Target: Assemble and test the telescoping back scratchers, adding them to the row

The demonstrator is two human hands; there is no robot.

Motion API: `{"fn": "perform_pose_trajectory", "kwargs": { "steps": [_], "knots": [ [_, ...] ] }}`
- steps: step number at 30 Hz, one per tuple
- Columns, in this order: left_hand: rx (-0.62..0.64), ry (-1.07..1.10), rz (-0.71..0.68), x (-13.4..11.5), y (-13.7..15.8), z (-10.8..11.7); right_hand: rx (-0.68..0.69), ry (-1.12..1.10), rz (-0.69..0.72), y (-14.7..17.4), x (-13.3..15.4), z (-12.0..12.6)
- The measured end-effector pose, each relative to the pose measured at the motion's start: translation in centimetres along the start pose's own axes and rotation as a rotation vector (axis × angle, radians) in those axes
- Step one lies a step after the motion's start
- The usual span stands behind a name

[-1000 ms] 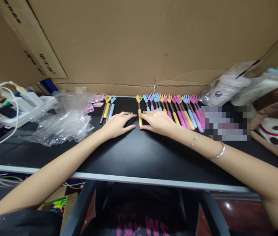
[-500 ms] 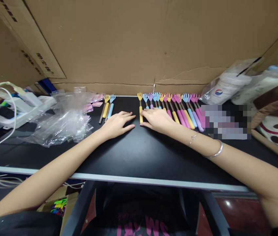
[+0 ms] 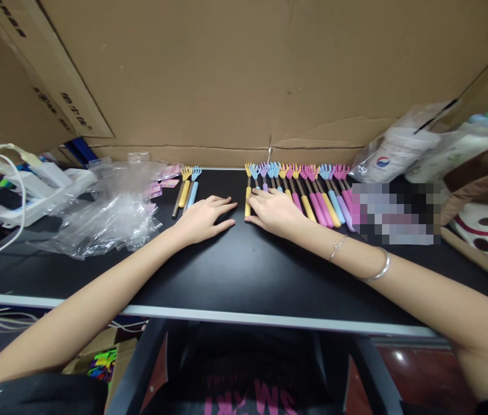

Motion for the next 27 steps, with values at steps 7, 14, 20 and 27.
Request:
{"fn": "perform_pose_trajectory", "kwargs": {
  "steps": [7, 14, 20, 27],
  "knots": [
    [-0.005, 0.009, -0.005, -0.1, 0.0, 0.1, -0.031, -0.029, -0.009, 0.2, -0.1, -0.4],
    [-0.006, 0.02, -0.008, -0.1, 0.1, 0.2, -0.111, -0.066, 0.054, 0.4, -0.5, -0.6],
    [0.004, 0.012, -0.003, -0.1, 0.1, 0.1, -0.094, -0.112, 0.057, 0.3, -0.8, -1.3],
    [0.01, -0.014, -0.01, -0.2, 0.1, 0.2, -0.083, -0.108, 0.041, 0.3, -0.6, -1.5]
  ]
}}
Point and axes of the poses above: each hand's wrist, its own y-axis away from the middle knuckle, its own z-axis out of the back of the hand, x = y × z, the point moved 3 cm from there along -y, towards the middle knuckle
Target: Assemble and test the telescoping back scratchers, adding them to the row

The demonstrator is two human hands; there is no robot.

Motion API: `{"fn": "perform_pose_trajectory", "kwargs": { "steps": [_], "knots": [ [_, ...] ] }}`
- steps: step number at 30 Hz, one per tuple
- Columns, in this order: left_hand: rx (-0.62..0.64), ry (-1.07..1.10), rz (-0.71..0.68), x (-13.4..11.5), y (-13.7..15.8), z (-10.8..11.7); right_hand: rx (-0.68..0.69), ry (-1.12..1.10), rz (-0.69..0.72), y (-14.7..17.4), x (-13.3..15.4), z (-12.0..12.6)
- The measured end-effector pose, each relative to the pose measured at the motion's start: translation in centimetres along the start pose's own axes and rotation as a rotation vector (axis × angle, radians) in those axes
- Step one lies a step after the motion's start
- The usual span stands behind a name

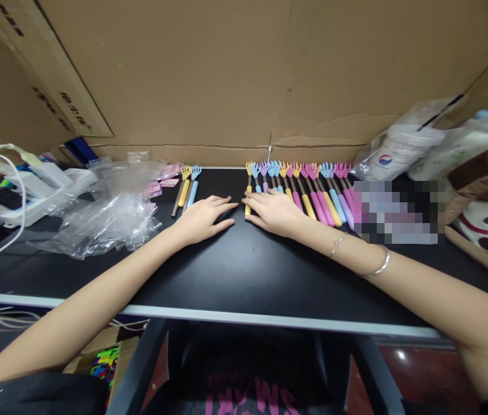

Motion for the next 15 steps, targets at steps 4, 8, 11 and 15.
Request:
{"fn": "perform_pose_trajectory", "kwargs": {
  "steps": [4, 8, 11, 15],
  "knots": [
    [0.0, -0.002, 0.0, -0.01, 0.0, 0.06, 0.003, 0.0, -0.008, 0.01, 0.08, 0.16],
    [0.005, 0.003, -0.003, 0.08, -0.02, 0.01, 0.013, 0.004, -0.015, 0.0, 0.19, 0.24],
    [0.004, 0.009, -0.005, 0.12, -0.02, -0.04, 0.01, 0.012, -0.014, 0.05, 0.28, 0.17],
    [-0.011, 0.03, 0.007, 0.14, 0.01, 0.19, -0.024, 0.034, -0.006, 0.13, 0.32, 0.16]
  ]
}}
Point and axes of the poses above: each hand's wrist, its own y-axis away from the middle knuckle, its own z-axis out of the back of the hand, x = y × z, the point moved 3 cm from there along -y, towards the middle knuckle
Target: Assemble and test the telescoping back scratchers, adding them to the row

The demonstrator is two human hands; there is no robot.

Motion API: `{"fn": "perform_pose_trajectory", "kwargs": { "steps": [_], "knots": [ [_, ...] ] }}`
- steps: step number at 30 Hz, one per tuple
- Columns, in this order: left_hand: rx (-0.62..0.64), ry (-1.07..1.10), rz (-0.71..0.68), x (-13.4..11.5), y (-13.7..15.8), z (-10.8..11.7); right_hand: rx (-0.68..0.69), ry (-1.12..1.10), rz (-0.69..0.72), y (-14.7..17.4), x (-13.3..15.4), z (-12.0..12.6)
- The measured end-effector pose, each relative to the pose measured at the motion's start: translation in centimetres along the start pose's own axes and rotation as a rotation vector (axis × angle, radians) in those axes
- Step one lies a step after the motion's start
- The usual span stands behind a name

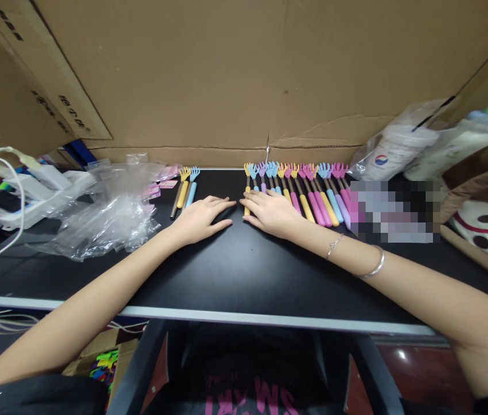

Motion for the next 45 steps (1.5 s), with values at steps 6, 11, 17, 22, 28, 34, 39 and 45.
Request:
{"fn": "perform_pose_trajectory", "kwargs": {
  "steps": [6, 11, 17, 22, 28, 34, 39, 45],
  "knots": [
    [-0.073, -0.089, 0.122, 2.0, 0.2, 1.1, -0.098, 0.066, 0.064, 0.1, 0.1, 0.2],
    [-0.031, -0.215, 0.35, 5.2, 0.5, 1.3, -0.159, 0.148, 0.105, 0.2, 0.5, 0.2],
    [0.064, -0.254, 0.409, 6.6, 0.6, 0.7, -0.23, 0.178, 0.205, 0.7, 1.1, 1.1],
    [0.058, -0.26, 0.385, 6.5, 0.6, 0.8, -0.27, 0.137, 0.263, 1.9, 2.4, 2.3],
    [0.03, -0.285, 0.308, 5.8, 0.5, 0.9, -0.308, 0.087, 0.293, 4.0, 3.6, 3.9],
    [-0.012, -0.226, 0.213, 4.1, 0.7, 1.1, -0.316, 0.059, 0.258, 5.3, 3.2, 5.1],
    [-0.036, -0.183, 0.196, 2.7, 0.7, 1.9, -0.322, 0.088, 0.262, 5.3, 3.0, 5.1],
    [-0.053, -0.171, 0.216, 3.8, 0.4, 1.7, -0.283, 0.099, 0.289, 5.3, 2.9, 4.8]
  ]
}}
Point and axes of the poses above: each hand's wrist, its own y-axis away from the middle knuckle, its own z-axis out of the back of the hand, x = y × z, the point moved 3 cm from there along -y, towards the middle knuckle
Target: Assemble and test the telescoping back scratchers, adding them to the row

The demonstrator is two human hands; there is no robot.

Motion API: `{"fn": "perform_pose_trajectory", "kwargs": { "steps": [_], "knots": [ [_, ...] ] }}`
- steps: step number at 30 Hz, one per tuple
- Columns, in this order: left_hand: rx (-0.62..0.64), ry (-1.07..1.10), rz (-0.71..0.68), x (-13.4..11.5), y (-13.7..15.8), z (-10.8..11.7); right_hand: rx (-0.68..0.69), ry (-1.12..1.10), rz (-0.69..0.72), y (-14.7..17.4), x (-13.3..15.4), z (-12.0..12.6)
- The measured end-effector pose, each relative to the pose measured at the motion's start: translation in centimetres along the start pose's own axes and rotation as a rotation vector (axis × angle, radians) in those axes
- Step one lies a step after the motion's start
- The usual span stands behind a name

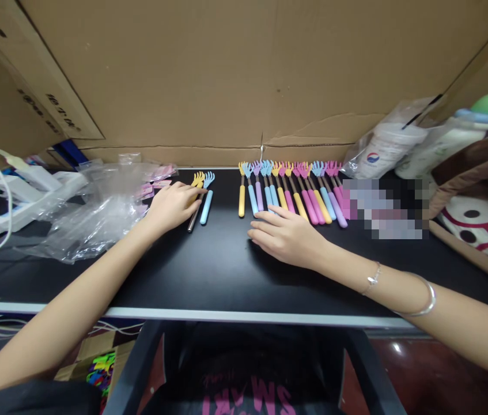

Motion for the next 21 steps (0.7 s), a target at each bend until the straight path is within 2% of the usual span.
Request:
{"fn": "perform_pose_trajectory", "kwargs": {
  "steps": [8, 16, 21],
  "knots": [
    [0.032, -0.004, 0.029, 1.7, -0.5, -1.6, 0.088, -0.056, -0.023, 0.1, -0.1, -0.4],
    [0.079, -0.025, 0.11, 2.3, -0.6, -2.0, 0.073, -0.024, -0.005, 0.1, -0.1, -0.5],
    [0.012, -0.059, 0.087, 1.9, -0.4, -1.7, 0.078, -0.035, -0.016, 0.1, -0.2, -0.5]
  ]
}}
Point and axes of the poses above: each hand's wrist, its own y-axis away from the middle knuckle, its own z-axis out of the back of the hand, x = y × z, the point moved 3 cm from there along -y, towards the middle knuckle
